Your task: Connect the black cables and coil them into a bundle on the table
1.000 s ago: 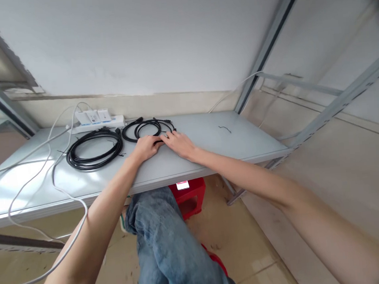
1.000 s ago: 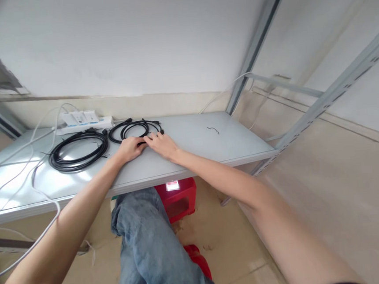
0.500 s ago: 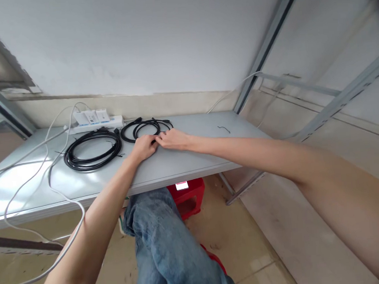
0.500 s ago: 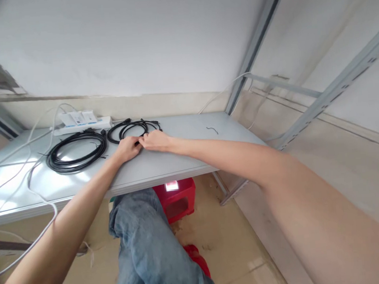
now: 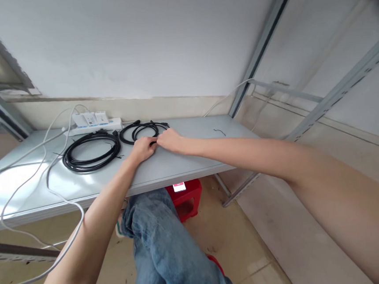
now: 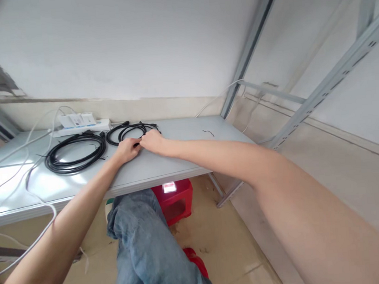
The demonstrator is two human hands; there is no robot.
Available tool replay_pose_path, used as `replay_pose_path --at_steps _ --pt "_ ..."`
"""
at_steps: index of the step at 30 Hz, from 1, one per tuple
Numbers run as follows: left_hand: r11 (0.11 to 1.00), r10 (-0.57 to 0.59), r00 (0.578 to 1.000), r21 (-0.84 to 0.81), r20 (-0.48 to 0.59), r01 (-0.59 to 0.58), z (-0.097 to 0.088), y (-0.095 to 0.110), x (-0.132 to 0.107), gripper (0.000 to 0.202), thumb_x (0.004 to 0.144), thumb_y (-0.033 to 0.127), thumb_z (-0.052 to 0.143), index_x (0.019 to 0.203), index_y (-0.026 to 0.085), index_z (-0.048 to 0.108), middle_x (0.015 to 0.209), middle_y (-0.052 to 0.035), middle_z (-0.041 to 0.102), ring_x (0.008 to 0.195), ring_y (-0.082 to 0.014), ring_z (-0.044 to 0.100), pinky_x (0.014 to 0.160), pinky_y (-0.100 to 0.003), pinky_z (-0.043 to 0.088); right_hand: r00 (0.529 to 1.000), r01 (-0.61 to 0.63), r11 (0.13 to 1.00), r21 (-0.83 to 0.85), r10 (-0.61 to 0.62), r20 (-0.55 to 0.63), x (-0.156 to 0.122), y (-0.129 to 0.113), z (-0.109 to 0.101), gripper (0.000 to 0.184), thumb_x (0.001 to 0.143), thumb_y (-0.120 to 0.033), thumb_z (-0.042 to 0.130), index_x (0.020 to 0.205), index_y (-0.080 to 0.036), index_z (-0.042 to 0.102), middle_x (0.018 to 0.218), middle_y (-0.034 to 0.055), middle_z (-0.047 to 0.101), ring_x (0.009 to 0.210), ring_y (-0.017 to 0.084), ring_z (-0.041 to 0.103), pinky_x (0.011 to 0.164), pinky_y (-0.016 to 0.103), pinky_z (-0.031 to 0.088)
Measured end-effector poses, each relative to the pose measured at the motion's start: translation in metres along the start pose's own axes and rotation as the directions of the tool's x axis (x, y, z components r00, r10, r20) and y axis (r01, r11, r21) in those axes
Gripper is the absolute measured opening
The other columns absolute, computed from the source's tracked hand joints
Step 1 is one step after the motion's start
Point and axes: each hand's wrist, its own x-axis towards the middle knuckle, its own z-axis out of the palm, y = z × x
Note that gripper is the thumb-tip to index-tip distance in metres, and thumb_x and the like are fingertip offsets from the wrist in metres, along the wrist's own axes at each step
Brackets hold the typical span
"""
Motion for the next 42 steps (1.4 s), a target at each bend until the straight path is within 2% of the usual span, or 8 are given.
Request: replay_pose_path --at_steps 5,12,16,20,24,28,33,42 --pt "0.999 0.046 0.999 -0.018 0.026 -0.045 -0.004 0.006 -0.004 0.041 0.099 0.039 0.049 0.129 0.030 0.076 0.117 -0.0090 0.080 0.111 -0.0317 0.072 0.086 -0.034 0.052 0.914 -0.405 0.834 0.375 0.380 0.142 0.003 0.007 -0.005 0.021 0.095 -0.021 0.057 0.108 -0.009 0.070 0.093 0.0195 0.075 0.081 0.026 0.072 0.073 0.035 0.057" --pt "0.999 0.037 0.999 -0.025 0.015 -0.036 -0.004 0.008 -0.004 0.043 0.101 0.040 0.049 0.136 0.034 0.072 0.122 -0.0074 0.079 0.111 -0.0292 0.072 0.088 -0.034 0.053 0.769 -0.601 -0.210 0.771 0.113 0.630 -0.006 0.024 -0.001 0.032 0.106 -0.011 0.027 0.079 -0.021 0.043 0.049 -0.0116 0.025 0.034 0.007 0.016 0.031 0.013 0.017" --pt "0.998 0.042 0.999 -0.042 0.004 -0.041 -0.003 0.008 -0.005 0.042 0.101 0.038 0.048 0.134 0.033 0.073 0.122 -0.0070 0.079 0.113 -0.0287 0.072 0.090 -0.033 0.052 0.810 -0.499 -0.415 0.761 0.087 0.580 -0.015 0.019 0.010 0.035 0.110 -0.018 0.026 0.083 -0.017 0.048 0.050 -0.0112 0.029 0.034 0.006 0.018 0.031 0.011 0.018" --pt "0.999 0.038 0.999 -0.031 0.006 -0.037 -0.004 0.008 -0.005 0.043 0.100 0.037 0.049 0.135 0.031 0.073 0.123 -0.0076 0.078 0.113 -0.0292 0.072 0.090 -0.034 0.053 0.821 -0.516 -0.224 0.827 0.147 0.552 -0.019 0.020 0.012 0.039 0.112 -0.026 0.030 0.086 -0.014 0.056 0.053 -0.0071 0.042 0.036 0.006 0.028 0.033 0.014 0.021" --pt "0.999 0.041 0.999 -0.020 0.017 -0.040 -0.003 0.007 -0.004 0.043 0.100 0.039 0.050 0.137 0.033 0.071 0.120 -0.0076 0.079 0.111 -0.0294 0.072 0.089 -0.034 0.053 0.838 -0.543 0.390 0.744 0.310 0.449 -0.021 0.028 0.000 0.047 0.110 -0.047 0.044 0.086 -0.012 0.064 0.069 0.0066 0.064 0.048 0.010 0.052 0.041 0.020 0.035" --pt "0.998 0.057 0.998 -0.032 0.009 -0.057 -0.001 0.005 -0.003 0.043 0.101 0.038 0.050 0.137 0.032 0.071 0.122 -0.0076 0.078 0.113 -0.0291 0.072 0.092 -0.035 0.053 0.923 -0.381 0.869 0.315 0.380 0.066 -0.029 0.019 -0.006 0.038 0.097 -0.047 0.070 0.113 -0.013 0.066 0.108 0.0178 0.072 0.087 0.027 0.072 0.069 0.030 0.053" --pt "0.999 0.034 0.999 0.029 0.027 -0.034 0.002 0.004 -0.002 0.039 0.101 0.037 0.048 0.122 0.023 0.077 0.108 -0.0141 0.080 0.107 -0.0318 0.073 0.089 -0.036 0.053 0.968 -0.211 0.968 -0.132 0.188 -0.168 -0.035 -0.010 0.009 0.048 0.096 -0.006 0.056 0.143 -0.014 0.050 0.135 0.0242 0.061 0.101 0.029 0.071 0.079 0.034 0.053" --pt "0.998 0.046 0.997 0.049 0.055 -0.049 -0.002 0.006 -0.003 0.036 0.096 0.029 0.047 0.113 0.025 0.078 0.107 -0.0119 0.080 0.106 -0.0320 0.073 0.083 -0.035 0.052 0.982 0.162 0.939 -0.305 -0.183 -0.041 -0.018 0.005 0.007 0.041 0.097 0.002 0.032 0.107 -0.001 0.072 0.102 0.0259 0.073 0.094 0.030 0.070 0.073 0.038 0.051"
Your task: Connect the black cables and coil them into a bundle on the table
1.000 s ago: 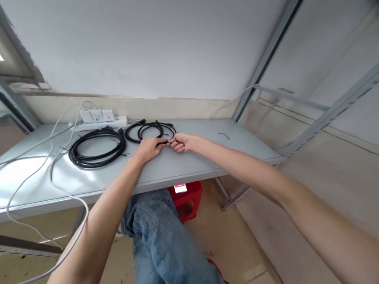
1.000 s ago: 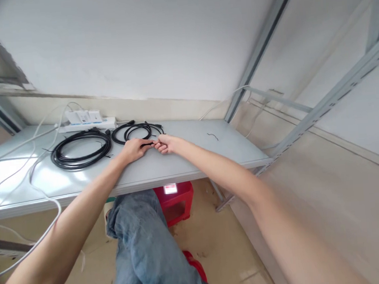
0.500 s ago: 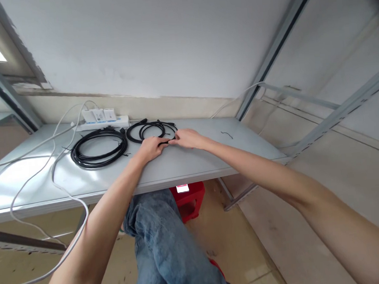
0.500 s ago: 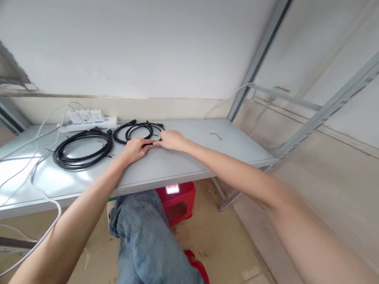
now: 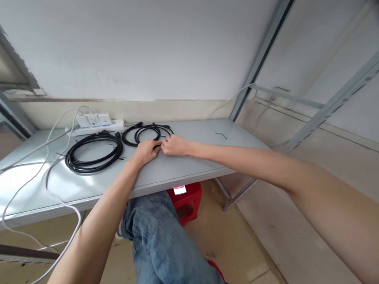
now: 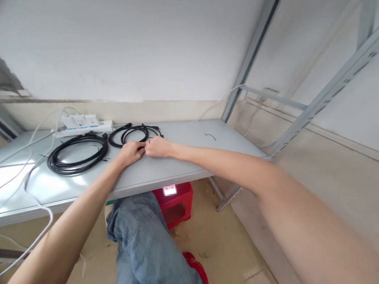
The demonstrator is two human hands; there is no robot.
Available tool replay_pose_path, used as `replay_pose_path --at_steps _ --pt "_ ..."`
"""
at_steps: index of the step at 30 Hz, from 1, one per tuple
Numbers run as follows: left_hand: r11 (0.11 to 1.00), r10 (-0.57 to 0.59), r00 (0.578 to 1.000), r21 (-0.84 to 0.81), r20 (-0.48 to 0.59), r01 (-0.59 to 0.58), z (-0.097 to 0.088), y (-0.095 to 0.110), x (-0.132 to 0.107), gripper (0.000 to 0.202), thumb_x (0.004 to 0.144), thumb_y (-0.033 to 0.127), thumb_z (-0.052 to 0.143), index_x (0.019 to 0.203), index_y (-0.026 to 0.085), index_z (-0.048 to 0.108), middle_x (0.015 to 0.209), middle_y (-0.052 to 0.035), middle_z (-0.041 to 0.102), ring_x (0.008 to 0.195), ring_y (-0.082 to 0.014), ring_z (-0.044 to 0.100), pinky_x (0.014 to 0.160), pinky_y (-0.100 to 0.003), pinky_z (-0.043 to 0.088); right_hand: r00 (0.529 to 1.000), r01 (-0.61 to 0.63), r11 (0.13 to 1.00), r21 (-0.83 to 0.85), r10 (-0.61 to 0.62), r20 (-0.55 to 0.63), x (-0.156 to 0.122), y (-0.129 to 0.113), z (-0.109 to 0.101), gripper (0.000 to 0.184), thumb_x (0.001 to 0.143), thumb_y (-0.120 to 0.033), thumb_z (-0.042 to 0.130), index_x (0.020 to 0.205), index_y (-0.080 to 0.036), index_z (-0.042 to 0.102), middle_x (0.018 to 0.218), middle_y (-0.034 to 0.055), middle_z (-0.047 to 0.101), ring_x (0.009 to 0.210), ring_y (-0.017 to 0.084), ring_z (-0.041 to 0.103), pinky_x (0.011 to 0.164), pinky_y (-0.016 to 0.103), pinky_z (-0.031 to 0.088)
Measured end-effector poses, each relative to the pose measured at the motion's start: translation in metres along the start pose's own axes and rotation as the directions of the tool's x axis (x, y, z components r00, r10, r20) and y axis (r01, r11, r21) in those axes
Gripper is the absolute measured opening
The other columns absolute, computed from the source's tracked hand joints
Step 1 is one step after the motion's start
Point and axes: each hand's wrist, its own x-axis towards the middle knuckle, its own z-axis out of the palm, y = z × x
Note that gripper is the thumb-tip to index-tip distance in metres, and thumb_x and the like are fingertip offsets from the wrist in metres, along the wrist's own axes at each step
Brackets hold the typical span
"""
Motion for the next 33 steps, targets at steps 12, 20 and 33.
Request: replay_pose_path --at_steps 12,20,33 --pt "0.998 -0.015 1.000 -0.061 -0.024 0.014 0.000 0.000 0.000 0.039 0.100 0.039 0.048 0.123 0.029 0.078 0.113 -0.0105 0.080 0.109 -0.0325 0.073 0.086 -0.035 0.053 0.922 -0.387 0.871 0.304 0.377 0.092 0.006 -0.004 -0.011 0.024 0.093 -0.010 0.058 0.112 -0.008 0.073 0.112 0.0248 0.074 0.107 0.034 0.072 0.089 0.041 0.055" --pt "0.998 0.009 1.000 -0.068 -0.020 -0.011 -0.001 0.002 -0.001 0.042 0.101 0.037 0.048 0.135 0.033 0.072 0.124 -0.0072 0.078 0.113 -0.0282 0.072 0.089 -0.033 0.053 0.693 -0.553 -0.341 0.760 0.319 0.647 0.008 0.011 0.004 0.029 0.101 -0.013 0.044 0.076 -0.015 0.058 0.056 0.0000 0.054 0.045 0.011 0.047 0.048 0.022 0.044" --pt "1.000 -0.002 0.999 -0.017 -0.054 0.001 -0.002 0.003 -0.002 0.040 0.101 0.036 0.043 0.125 0.028 0.074 0.112 -0.0091 0.080 0.104 -0.0293 0.074 0.081 -0.032 0.052 0.687 0.207 -0.975 0.079 0.202 0.698 0.016 -0.016 0.007 0.031 0.101 0.004 0.033 0.093 -0.013 0.058 0.056 -0.0047 0.057 0.039 0.004 0.049 0.041 0.009 0.043"
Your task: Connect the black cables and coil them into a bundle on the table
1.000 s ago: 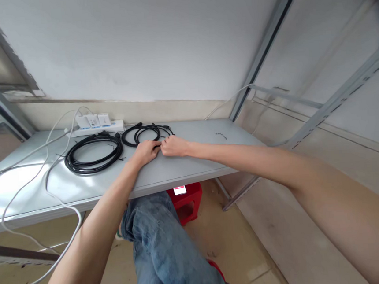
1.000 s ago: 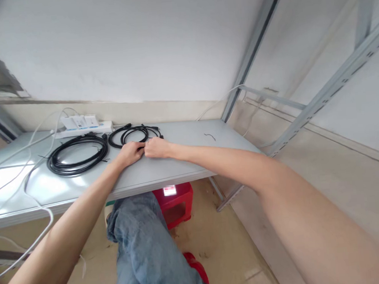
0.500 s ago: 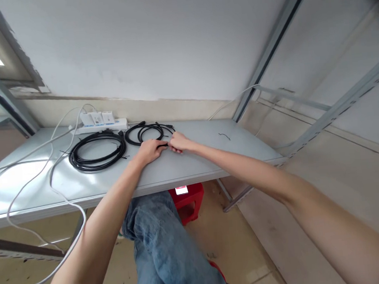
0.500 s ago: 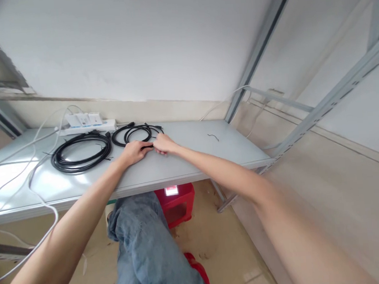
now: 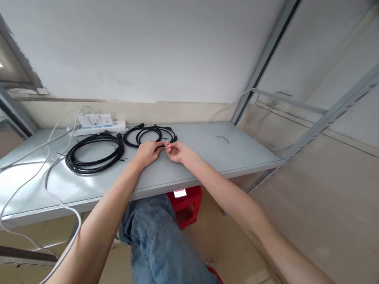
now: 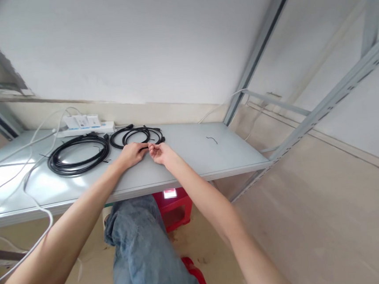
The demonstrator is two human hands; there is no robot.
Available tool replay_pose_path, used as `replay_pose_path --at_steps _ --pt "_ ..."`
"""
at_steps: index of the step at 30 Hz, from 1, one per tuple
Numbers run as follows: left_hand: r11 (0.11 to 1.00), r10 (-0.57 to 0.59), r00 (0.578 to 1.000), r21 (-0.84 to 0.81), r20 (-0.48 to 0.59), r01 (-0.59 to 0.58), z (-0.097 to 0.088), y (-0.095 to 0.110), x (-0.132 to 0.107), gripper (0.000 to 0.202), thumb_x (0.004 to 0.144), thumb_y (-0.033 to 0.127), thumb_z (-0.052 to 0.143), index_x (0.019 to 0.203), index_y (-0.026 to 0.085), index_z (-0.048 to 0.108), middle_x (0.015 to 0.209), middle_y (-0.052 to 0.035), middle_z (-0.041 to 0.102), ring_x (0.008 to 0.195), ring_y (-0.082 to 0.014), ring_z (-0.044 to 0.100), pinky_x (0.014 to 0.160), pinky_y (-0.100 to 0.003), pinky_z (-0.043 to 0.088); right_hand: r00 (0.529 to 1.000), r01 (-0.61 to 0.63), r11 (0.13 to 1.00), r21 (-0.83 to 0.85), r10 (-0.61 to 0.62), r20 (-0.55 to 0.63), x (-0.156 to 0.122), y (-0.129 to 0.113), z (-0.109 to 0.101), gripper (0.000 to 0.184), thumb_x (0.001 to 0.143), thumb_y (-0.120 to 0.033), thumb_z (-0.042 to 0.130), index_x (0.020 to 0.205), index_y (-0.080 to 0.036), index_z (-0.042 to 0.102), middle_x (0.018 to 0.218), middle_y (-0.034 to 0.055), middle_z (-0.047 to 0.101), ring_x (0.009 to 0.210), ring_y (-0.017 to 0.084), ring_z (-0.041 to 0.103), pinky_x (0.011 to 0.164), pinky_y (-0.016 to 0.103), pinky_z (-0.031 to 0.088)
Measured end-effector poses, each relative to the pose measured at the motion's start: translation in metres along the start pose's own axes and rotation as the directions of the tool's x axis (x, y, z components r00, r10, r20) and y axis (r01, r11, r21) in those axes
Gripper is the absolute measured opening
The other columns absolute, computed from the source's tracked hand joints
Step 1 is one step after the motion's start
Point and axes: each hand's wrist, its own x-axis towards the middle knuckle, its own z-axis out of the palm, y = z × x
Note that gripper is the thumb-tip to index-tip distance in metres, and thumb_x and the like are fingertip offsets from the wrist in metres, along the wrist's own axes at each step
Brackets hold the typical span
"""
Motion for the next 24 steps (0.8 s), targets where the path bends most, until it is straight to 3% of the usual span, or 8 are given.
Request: replay_pose_path --at_steps 4,6,8,10,13,15,18,24 --pt "1.000 -0.002 1.000 0.011 0.007 0.001 0.003 -0.002 0.001 0.039 0.101 0.035 0.044 0.123 0.027 0.075 0.113 -0.0090 0.080 0.105 -0.0291 0.074 0.081 -0.032 0.052 0.999 0.031 0.968 -0.247 -0.022 0.041 0.004 -0.004 -0.004 0.030 0.106 -0.005 0.035 0.088 -0.013 0.059 0.050 -0.0066 0.050 0.036 0.004 0.041 0.037 0.010 0.034" --pt "1.000 -0.001 1.000 0.016 0.012 0.001 0.004 -0.002 0.001 0.039 0.100 0.034 0.045 0.124 0.028 0.075 0.114 -0.0087 0.080 0.105 -0.0288 0.074 0.082 -0.032 0.052 0.999 0.048 0.824 -0.564 -0.026 0.048 0.006 -0.013 -0.008 0.030 0.107 -0.014 0.040 0.086 -0.013 0.060 0.049 -0.0058 0.050 0.036 0.005 0.040 0.036 0.014 0.032" --pt "1.000 0.007 1.000 0.012 0.020 -0.007 0.005 -0.002 0.001 0.039 0.100 0.034 0.046 0.125 0.030 0.075 0.116 -0.0077 0.080 0.106 -0.0284 0.074 0.083 -0.033 0.053 0.997 0.082 0.515 -0.853 -0.049 0.066 0.004 -0.023 -0.012 0.029 0.107 -0.023 0.046 0.085 -0.013 0.062 0.054 -0.0019 0.056 0.039 0.008 0.046 0.039 0.018 0.036" --pt "1.000 0.012 1.000 0.003 0.022 -0.012 0.005 -0.002 0.001 0.039 0.101 0.037 0.047 0.127 0.030 0.075 0.117 -0.0073 0.080 0.107 -0.0284 0.073 0.085 -0.033 0.053 0.981 0.154 0.089 -0.984 -0.133 0.141 -0.001 -0.031 -0.013 0.028 0.106 -0.033 0.052 0.088 -0.013 0.063 0.066 0.0050 0.066 0.048 0.012 0.058 0.047 0.022 0.044" --pt "1.000 0.006 1.000 0.005 0.008 -0.006 0.005 -0.002 0.001 0.040 0.101 0.037 0.047 0.130 0.029 0.074 0.119 -0.0081 0.079 0.109 -0.0286 0.073 0.088 -0.034 0.053 0.852 0.236 -0.557 -0.796 -0.274 0.445 -0.014 -0.032 -0.010 0.031 0.100 -0.043 0.064 0.108 -0.013 0.062 0.099 0.0164 0.074 0.079 0.025 0.072 0.065 0.030 0.053" --pt "1.000 -0.008 1.000 0.024 0.013 0.007 0.005 -0.002 0.001 0.040 0.102 0.038 0.046 0.126 0.027 0.075 0.117 -0.0099 0.079 0.108 -0.0295 0.073 0.088 -0.035 0.053 0.740 0.201 -0.829 -0.522 -0.221 0.636 -0.021 -0.026 -0.007 0.041 0.096 -0.038 0.070 0.126 -0.013 0.057 0.119 0.0211 0.071 0.097 0.032 0.072 0.076 0.036 0.055" --pt "0.996 -0.056 0.998 0.076 0.027 0.054 0.006 -0.001 0.001 0.040 0.101 0.040 0.047 0.117 0.019 0.077 0.107 -0.0151 0.079 0.103 -0.0328 0.074 0.085 -0.037 0.053 0.707 0.150 -0.968 -0.200 -0.036 0.706 -0.024 -0.018 0.000 0.040 0.099 -0.015 0.058 0.137 -0.010 0.052 0.125 0.0228 0.069 0.101 0.032 0.072 0.080 0.039 0.054" --pt "0.994 -0.065 0.997 0.090 0.050 0.060 0.005 -0.002 0.003 0.037 0.099 0.035 0.047 0.109 0.020 0.079 0.105 -0.0161 0.079 0.104 -0.0340 0.073 0.083 -0.037 0.052 0.721 0.242 -0.963 0.115 0.258 0.643 -0.014 -0.028 0.010 0.031 0.099 -0.001 0.040 0.113 -0.004 0.068 0.106 0.0224 0.075 0.099 0.030 0.073 0.077 0.038 0.054"
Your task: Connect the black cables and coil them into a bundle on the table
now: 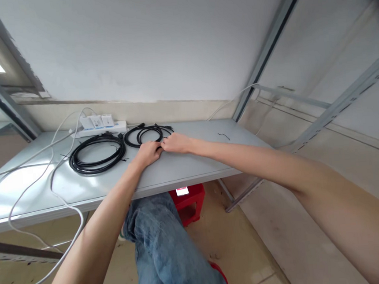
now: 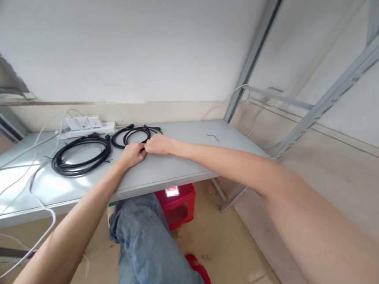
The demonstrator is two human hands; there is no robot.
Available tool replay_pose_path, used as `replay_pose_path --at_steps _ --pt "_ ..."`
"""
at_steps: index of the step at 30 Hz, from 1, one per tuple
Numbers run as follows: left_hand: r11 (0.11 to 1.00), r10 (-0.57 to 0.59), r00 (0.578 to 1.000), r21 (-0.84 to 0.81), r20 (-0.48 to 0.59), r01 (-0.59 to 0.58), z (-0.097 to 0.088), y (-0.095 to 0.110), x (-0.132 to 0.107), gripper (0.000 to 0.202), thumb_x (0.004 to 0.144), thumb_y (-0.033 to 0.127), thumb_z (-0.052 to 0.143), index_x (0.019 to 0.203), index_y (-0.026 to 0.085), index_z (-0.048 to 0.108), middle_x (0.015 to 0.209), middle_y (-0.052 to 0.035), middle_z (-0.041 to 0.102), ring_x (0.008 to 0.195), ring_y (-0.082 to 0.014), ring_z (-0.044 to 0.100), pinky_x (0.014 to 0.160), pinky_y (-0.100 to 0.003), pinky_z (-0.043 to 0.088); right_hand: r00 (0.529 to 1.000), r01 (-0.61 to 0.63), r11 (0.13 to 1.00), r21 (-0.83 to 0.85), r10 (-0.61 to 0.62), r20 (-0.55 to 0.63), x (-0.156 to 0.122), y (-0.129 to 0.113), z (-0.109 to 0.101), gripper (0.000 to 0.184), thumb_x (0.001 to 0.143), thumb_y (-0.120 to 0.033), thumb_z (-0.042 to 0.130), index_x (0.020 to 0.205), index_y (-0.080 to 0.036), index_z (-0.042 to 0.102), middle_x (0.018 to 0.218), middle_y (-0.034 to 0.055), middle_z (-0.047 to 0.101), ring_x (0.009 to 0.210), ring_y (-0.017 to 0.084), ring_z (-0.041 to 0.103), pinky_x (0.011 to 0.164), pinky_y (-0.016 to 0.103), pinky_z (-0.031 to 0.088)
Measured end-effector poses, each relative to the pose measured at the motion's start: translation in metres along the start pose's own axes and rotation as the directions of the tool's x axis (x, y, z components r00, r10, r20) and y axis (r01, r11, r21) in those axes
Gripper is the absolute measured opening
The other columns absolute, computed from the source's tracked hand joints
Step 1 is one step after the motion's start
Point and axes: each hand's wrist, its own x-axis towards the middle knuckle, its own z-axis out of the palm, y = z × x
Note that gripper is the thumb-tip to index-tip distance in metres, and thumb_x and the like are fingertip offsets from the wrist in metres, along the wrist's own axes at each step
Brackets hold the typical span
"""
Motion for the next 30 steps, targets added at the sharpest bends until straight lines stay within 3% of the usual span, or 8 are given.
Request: replay_pose_path --at_steps 4,10,12,15,17,20,26,30 --pt "0.999 0.038 0.999 -0.039 0.002 -0.038 -0.001 -0.001 0.000 0.036 0.098 0.033 0.047 0.114 0.025 0.079 0.107 -0.0122 0.080 0.105 -0.0321 0.074 0.082 -0.035 0.052 1.000 -0.017 1.000 0.018 0.017 0.013 0.000 0.002 0.004 0.033 0.097 0.001 0.040 0.106 -0.003 0.071 0.106 0.0245 0.075 0.102 0.031 0.072 0.077 0.039 0.054" --pt "0.994 0.061 0.998 -0.091 -0.034 -0.064 0.000 -0.001 0.000 0.041 0.100 0.039 0.047 0.129 0.029 0.075 0.117 -0.0088 0.080 0.110 -0.0307 0.073 0.085 -0.034 0.053 0.918 -0.367 0.838 0.404 0.395 0.016 -0.004 0.000 0.016 0.021 0.092 -0.008 0.055 0.107 -0.009 0.070 0.104 0.0213 0.075 0.101 0.031 0.072 0.082 0.036 0.054" --pt "0.993 0.058 0.998 -0.098 -0.040 -0.061 0.000 -0.001 0.000 0.042 0.100 0.039 0.048 0.132 0.030 0.074 0.120 -0.0079 0.079 0.112 -0.0300 0.073 0.086 -0.034 0.053 0.835 -0.475 0.606 0.639 0.540 0.109 -0.002 0.001 0.018 0.014 0.093 -0.012 0.055 0.096 -0.012 0.069 0.089 0.0161 0.074 0.086 0.027 0.071 0.073 0.032 0.054" --pt "0.994 0.057 0.998 -0.096 -0.039 -0.061 -0.001 -0.001 -0.001 0.041 0.100 0.040 0.048 0.130 0.031 0.075 0.118 -0.0069 0.080 0.110 -0.0286 0.073 0.085 -0.032 0.052 0.724 -0.494 -0.056 0.868 0.526 0.446 0.003 0.003 0.018 0.020 0.098 -0.013 0.049 0.080 -0.016 0.059 0.058 0.0017 0.055 0.052 0.014 0.052 0.052 0.023 0.044" --pt "0.993 0.053 0.998 -0.102 -0.045 -0.057 -0.003 0.000 -0.001 0.041 0.100 0.040 0.048 0.130 0.032 0.075 0.117 -0.0066 0.080 0.108 -0.0278 0.073 0.084 -0.032 0.052 0.701 -0.422 -0.481 0.768 0.363 0.613 0.006 0.004 0.019 0.027 0.099 -0.008 0.039 0.077 -0.017 0.052 0.050 -0.0050 0.042 0.042 0.009 0.037 0.044 0.018 0.035" --pt "0.993 0.037 0.998 -0.111 -0.047 -0.042 -0.005 0.002 -0.002 0.041 0.100 0.040 0.048 0.130 0.030 0.075 0.115 -0.0074 0.080 0.106 -0.0281 0.074 0.083 -0.032 0.052 0.714 -0.260 -0.784 0.564 0.238 0.659 0.008 0.001 0.022 0.028 0.097 -0.003 0.034 0.078 -0.018 0.048 0.050 -0.0077 0.038 0.040 0.006 0.030 0.041 0.014 0.029" --pt "0.995 0.030 0.999 -0.093 -0.028 -0.033 -0.005 0.002 -0.003 0.040 0.098 0.034 0.048 0.127 0.030 0.076 0.117 -0.0074 0.080 0.108 -0.0282 0.073 0.084 -0.033 0.052 0.748 -0.155 -0.815 0.558 0.273 0.605 0.008 -0.011 0.029 0.028 0.101 -0.009 0.034 0.079 -0.018 0.049 0.053 -0.0063 0.039 0.042 0.008 0.034 0.044 0.017 0.032" --pt "0.994 0.053 0.998 -0.093 -0.031 -0.056 -0.004 0.002 -0.003 0.040 0.099 0.035 0.048 0.128 0.032 0.076 0.118 -0.0066 0.080 0.109 -0.0286 0.073 0.085 -0.034 0.053 0.725 -0.429 -0.388 0.816 0.391 0.567 0.001 -0.010 0.027 0.033 0.107 -0.025 0.037 0.081 -0.017 0.055 0.062 0.0012 0.053 0.048 0.011 0.045 0.048 0.022 0.036"
